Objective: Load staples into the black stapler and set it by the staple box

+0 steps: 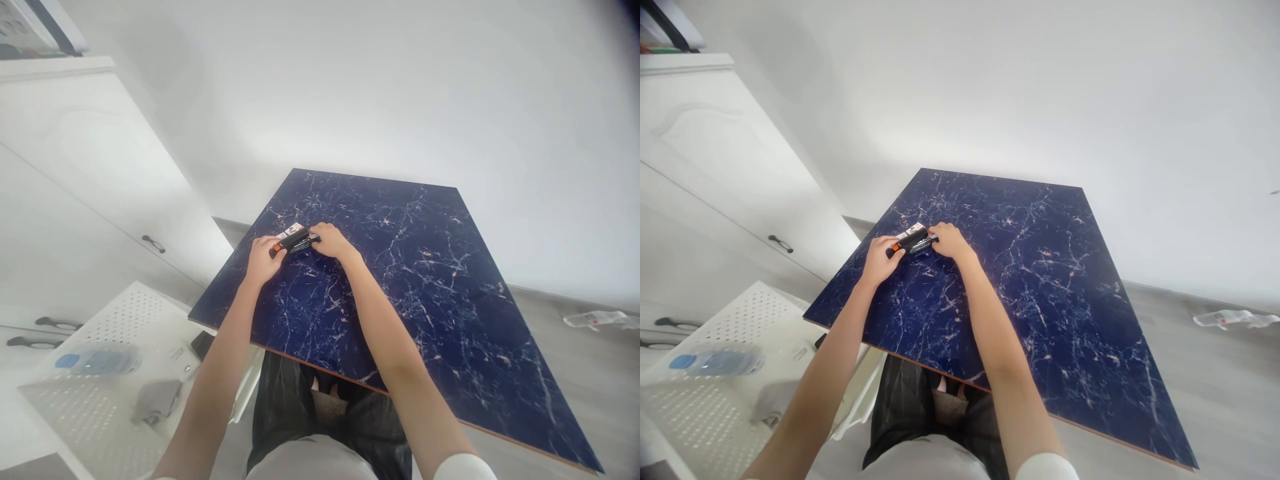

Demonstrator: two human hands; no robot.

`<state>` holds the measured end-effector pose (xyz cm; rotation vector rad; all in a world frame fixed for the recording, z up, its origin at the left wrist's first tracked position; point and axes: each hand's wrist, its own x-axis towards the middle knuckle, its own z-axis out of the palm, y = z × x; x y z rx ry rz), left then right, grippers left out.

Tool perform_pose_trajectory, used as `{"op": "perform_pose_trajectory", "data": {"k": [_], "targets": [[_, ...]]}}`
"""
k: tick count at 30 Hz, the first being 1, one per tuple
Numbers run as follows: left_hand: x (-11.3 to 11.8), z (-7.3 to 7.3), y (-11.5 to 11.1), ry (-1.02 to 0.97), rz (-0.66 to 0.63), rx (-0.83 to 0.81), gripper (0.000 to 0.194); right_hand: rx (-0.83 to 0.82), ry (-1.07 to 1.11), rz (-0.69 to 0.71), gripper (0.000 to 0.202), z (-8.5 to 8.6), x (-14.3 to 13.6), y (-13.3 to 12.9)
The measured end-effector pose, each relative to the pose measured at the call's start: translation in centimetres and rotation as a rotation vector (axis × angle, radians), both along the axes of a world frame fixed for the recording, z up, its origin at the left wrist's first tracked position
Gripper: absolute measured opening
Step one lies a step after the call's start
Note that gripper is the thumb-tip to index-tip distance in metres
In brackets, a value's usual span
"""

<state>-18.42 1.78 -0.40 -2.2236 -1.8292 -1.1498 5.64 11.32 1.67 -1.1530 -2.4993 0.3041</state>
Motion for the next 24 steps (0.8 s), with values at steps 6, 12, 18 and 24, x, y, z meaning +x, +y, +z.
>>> {"op": "perform_pose_trajectory", "data": {"k": [6,12,18,24], "targets": [[-0.1,0.0,0.0,-0.002,-0.006,-0.021,0.019,0.031,-0.142,-0.022,0.03,1.1,0.3,-0.1],[-0.1,0.1,0.1,0.004,-0.021,-0.022,0.017,0.036,-0.16,0.015,0.039,1.5,0.6,-0.2],[-0.2,-0.1,0.1,-0.012,-0.003,-0.033,0.018,0.076,-0.193,-0.041,0.037,1.6,-0.1,-0.7],[-0.1,0.1,0.0,-0.007,-0.007,-0.047,0.017,0.088,-0.071,-0.131,0.034,1.8,0.2,-0.7]]}}
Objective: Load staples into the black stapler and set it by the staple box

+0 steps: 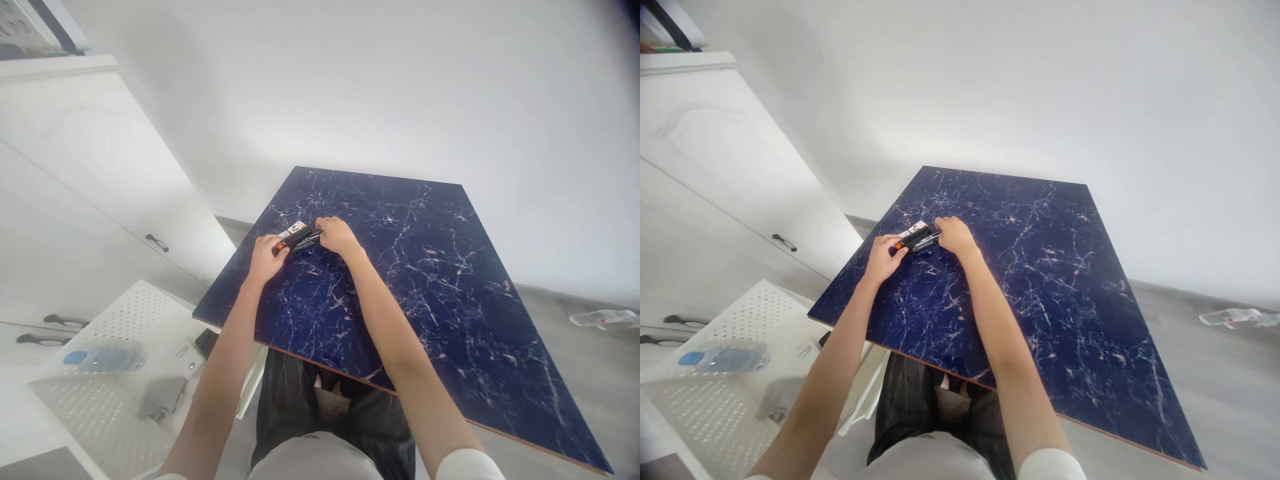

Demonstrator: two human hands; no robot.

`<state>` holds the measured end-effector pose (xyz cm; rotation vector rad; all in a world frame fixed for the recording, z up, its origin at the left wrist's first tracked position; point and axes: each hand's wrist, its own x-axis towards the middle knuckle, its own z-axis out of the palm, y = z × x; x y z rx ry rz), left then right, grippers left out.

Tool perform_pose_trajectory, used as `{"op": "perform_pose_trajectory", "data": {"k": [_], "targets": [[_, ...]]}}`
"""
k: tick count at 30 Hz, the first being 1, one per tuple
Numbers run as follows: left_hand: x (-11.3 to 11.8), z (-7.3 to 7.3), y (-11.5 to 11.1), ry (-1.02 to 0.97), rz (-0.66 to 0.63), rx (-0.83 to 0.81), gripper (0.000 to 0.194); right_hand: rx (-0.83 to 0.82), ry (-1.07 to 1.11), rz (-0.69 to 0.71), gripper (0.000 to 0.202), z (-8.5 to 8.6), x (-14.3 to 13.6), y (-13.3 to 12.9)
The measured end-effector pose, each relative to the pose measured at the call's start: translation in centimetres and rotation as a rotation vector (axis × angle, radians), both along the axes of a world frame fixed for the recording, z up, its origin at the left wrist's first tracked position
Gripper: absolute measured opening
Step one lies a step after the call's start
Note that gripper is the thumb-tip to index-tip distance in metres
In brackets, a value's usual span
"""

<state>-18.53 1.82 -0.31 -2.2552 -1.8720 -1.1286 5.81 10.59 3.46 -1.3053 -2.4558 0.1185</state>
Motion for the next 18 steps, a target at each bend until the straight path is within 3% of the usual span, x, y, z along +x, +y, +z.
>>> {"op": "perform_pose_trajectory", "data": {"k": [8,11,15,18], "targets": [[0.0,0.1,-0.1,0.007,0.007,-0.007,0.017,-0.061,0.316,0.056,0.017,-0.5,1.1,1.3],[0.1,0.1,-0.1,0.013,0.002,0.012,0.016,0.012,0.419,-0.038,0.018,-0.6,1.2,1.6],[0.2,0.0,-0.2,0.021,0.058,0.019,0.014,-0.108,0.301,-0.238,0.032,-1.0,1.9,1.9],[0.3,0.0,-0.2,0.015,0.095,0.02,0.012,-0.198,0.225,-0.265,0.031,-1.7,1.9,1.9]]}}
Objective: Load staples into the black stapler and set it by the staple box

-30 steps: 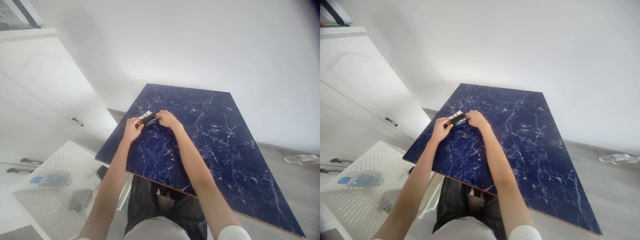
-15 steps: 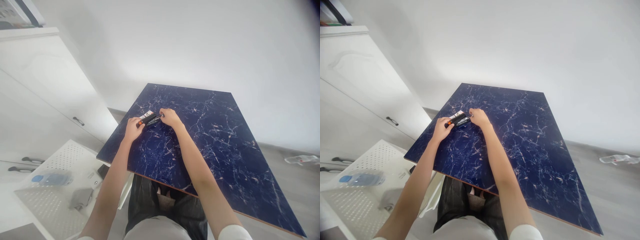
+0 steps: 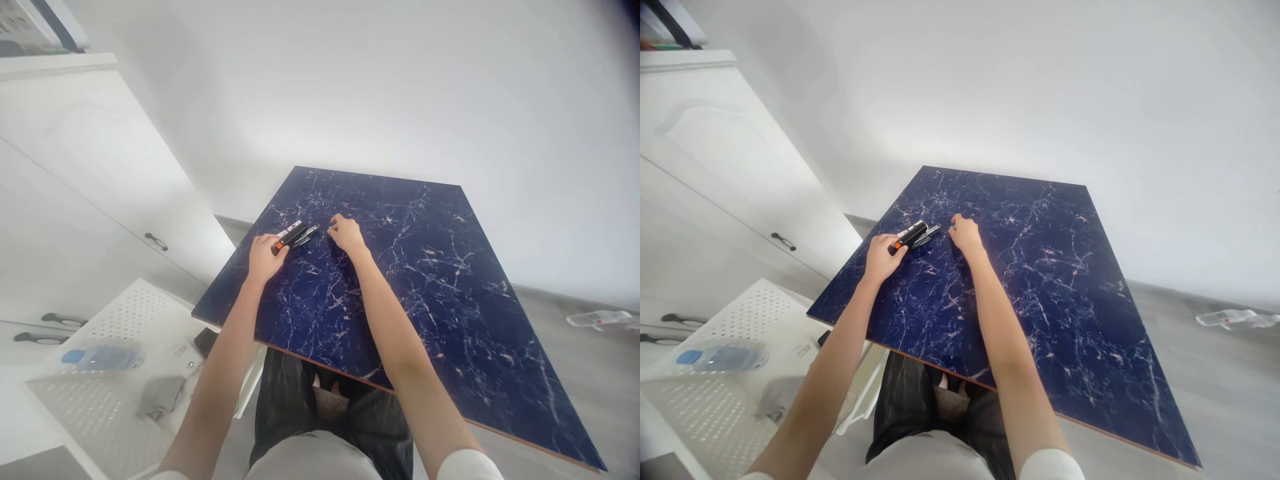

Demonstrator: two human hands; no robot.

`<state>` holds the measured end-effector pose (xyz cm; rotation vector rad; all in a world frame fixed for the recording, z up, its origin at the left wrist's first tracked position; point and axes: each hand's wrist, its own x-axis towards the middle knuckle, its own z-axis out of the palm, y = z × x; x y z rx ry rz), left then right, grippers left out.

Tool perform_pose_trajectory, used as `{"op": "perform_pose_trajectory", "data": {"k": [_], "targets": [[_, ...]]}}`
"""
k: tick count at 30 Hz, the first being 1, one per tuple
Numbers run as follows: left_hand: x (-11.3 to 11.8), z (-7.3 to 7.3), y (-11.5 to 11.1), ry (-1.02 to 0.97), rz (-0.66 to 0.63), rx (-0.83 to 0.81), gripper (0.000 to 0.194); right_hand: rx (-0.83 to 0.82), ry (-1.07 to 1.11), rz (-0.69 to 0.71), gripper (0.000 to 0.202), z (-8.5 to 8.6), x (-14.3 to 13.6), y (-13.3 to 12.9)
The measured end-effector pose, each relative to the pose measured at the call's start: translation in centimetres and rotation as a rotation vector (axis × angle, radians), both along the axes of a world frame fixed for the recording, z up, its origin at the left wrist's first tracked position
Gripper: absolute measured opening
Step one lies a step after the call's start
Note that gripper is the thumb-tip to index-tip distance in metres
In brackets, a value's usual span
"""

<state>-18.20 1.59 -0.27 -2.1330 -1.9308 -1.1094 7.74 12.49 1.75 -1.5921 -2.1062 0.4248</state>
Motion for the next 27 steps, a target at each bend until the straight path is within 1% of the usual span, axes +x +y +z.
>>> {"op": "perform_pose_trajectory", "data": {"k": [2,3,5,7,10,14,17,23,25,27], "targets": [[0.0,0.1,0.0,-0.001,-0.003,-0.003,0.011,0.011,-0.013,0.027,0.029,-0.5,-0.5,-0.2],[0.0,0.1,-0.1,0.001,-0.01,-0.008,0.011,0.027,-0.006,0.043,0.033,-0.7,-0.8,-0.3],[0.0,0.3,-0.2,0.003,-0.021,-0.023,0.014,0.048,0.029,0.073,0.047,-1.0,-1.8,-0.6],[-0.1,0.3,-0.2,0.003,-0.027,-0.036,0.018,0.034,0.067,0.094,0.057,-1.3,-2.8,-0.9],[-0.2,0.3,-0.1,-0.003,-0.028,-0.044,0.021,0.033,0.088,0.13,0.058,-1.5,-4.2,-1.6],[-0.2,0.0,0.1,-0.034,-0.032,-0.043,0.017,0.131,0.072,0.213,0.057,-1.5,-5.4,-2.4],[-0.2,0.0,0.1,-0.044,-0.031,-0.036,0.017,0.151,0.081,0.218,0.058,-1.5,-5.6,-2.7],[0.2,0.0,0.0,-0.03,-0.019,-0.052,0.017,0.103,0.075,0.236,0.06,-1.2,-5.3,-3.2],[0.3,0.0,0.0,-0.019,-0.015,-0.054,0.02,0.098,0.057,0.209,0.063,-1.1,-5.0,-3.1],[0.2,-0.1,0.0,-0.023,0.011,-0.029,0.027,0.112,0.011,0.124,0.059,-1.1,-4.4,-2.8]]}}
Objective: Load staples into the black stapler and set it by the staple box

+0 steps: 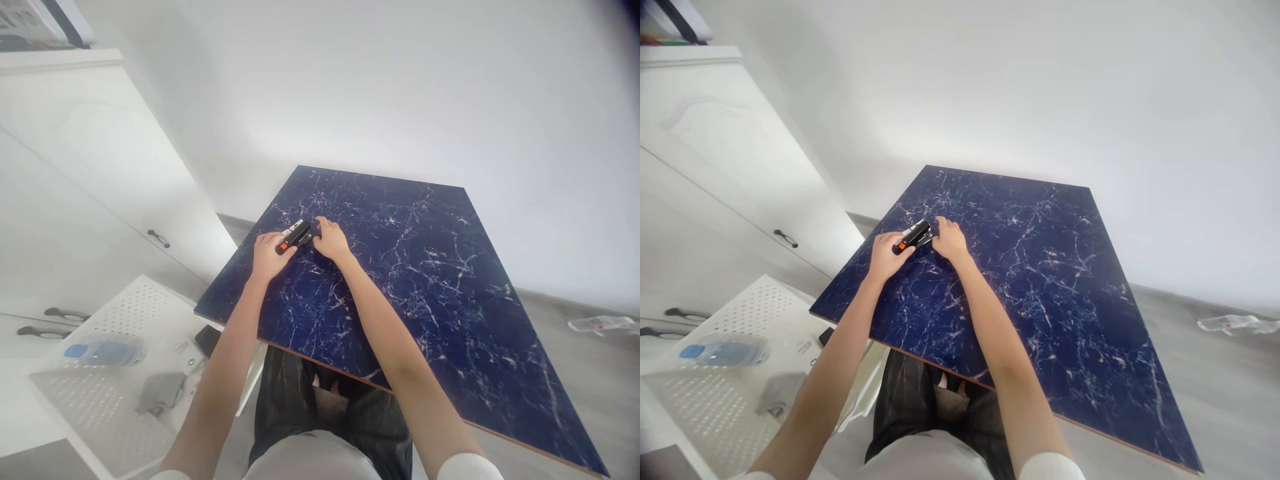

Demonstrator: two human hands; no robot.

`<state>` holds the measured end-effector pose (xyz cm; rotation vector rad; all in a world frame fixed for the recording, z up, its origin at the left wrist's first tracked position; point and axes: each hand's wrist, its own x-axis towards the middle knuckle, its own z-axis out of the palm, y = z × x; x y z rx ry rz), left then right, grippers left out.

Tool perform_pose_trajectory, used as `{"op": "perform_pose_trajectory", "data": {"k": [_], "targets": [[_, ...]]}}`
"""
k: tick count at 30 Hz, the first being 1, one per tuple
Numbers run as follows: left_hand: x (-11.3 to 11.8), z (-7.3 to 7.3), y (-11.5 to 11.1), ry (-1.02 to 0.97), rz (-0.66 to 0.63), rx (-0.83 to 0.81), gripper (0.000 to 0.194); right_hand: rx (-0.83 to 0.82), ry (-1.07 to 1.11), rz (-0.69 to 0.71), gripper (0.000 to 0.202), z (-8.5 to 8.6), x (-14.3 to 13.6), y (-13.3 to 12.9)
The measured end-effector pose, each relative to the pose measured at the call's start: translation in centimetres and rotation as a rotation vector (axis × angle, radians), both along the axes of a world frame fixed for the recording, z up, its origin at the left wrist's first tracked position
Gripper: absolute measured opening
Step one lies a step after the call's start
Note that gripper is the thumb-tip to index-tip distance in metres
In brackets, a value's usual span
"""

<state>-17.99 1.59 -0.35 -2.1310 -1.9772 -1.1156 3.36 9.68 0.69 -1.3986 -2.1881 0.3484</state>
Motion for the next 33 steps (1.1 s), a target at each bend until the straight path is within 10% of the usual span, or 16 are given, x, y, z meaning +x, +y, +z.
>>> {"op": "perform_pose_trajectory", "data": {"k": [4,16,20,33], "targets": [[-0.3,-0.2,0.3,-0.104,0.047,-0.019,0.029,0.007,-0.087,-0.167,0.04,-0.2,1.4,0.9],[-1.2,-0.9,0.9,-0.383,0.106,-0.108,0.018,0.03,0.125,0.09,0.04,-1.8,1.1,0.7],[-2.2,-1.0,1.1,-0.298,0.294,-0.085,0.022,0.046,0.117,0.064,0.04,-1.8,1.2,0.6],[-0.1,0.0,1.1,-0.037,0.105,-0.074,0.033,0.05,0.258,0.115,0.034,-2.5,1.1,0.9]]}}
